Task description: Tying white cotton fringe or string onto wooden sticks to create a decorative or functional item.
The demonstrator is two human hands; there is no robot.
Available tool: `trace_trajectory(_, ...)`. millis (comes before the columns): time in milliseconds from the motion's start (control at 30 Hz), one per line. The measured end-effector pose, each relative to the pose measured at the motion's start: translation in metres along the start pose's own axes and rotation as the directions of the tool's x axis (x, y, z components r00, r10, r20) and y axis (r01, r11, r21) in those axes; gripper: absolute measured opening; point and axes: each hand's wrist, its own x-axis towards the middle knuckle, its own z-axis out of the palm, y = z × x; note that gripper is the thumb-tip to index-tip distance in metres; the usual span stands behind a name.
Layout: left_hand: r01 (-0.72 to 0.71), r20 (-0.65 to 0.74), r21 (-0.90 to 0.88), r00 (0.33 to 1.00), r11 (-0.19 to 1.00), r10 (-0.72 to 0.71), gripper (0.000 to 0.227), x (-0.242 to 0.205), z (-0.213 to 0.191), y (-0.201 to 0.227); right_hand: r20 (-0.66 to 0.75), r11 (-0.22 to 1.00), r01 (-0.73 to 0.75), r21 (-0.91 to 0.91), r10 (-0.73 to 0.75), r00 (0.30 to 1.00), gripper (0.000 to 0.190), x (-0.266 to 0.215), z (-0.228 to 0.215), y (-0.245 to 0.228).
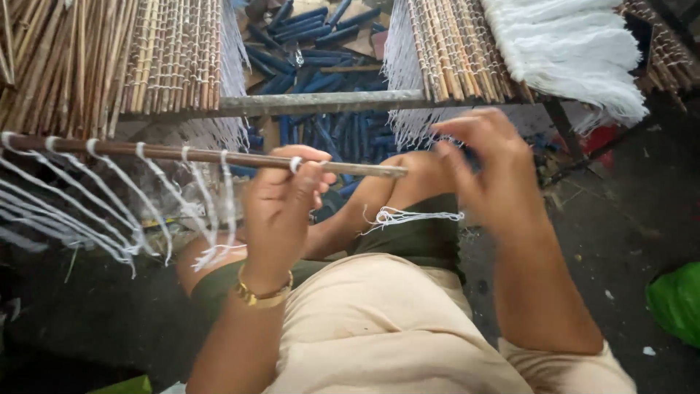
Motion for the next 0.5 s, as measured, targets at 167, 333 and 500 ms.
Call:
trace_trajectory(167, 0.012, 0.151, 0.118, 0.988, 0.993, -0.03, 0.023, -0.004, 0.011, 0.012, 0.116, 0.962, 0.25, 0.11, -0.262, 0.958, 0.019, 0.023, 0.001, -0.088)
trace_trajectory(333, 0.043, 0.254, 0.124, 0.964, 0.991, -0.074, 0.037, -0.005, 0.014, 0.008, 0.155, 0.939, 0.204, 0.277, -0.253, 0.955, 0.023, 0.026, 0.006, -0.081)
trace_trajectory(500, -0.081, 0.265, 0.246, 0.964, 0.966, 0.013, 0.017, -0.007, 0.001, 0.002, 0.115, 0.947, 0.236, 0.22, -0.266, 0.957, 0.029, 0.016, 0.007, -0.061)
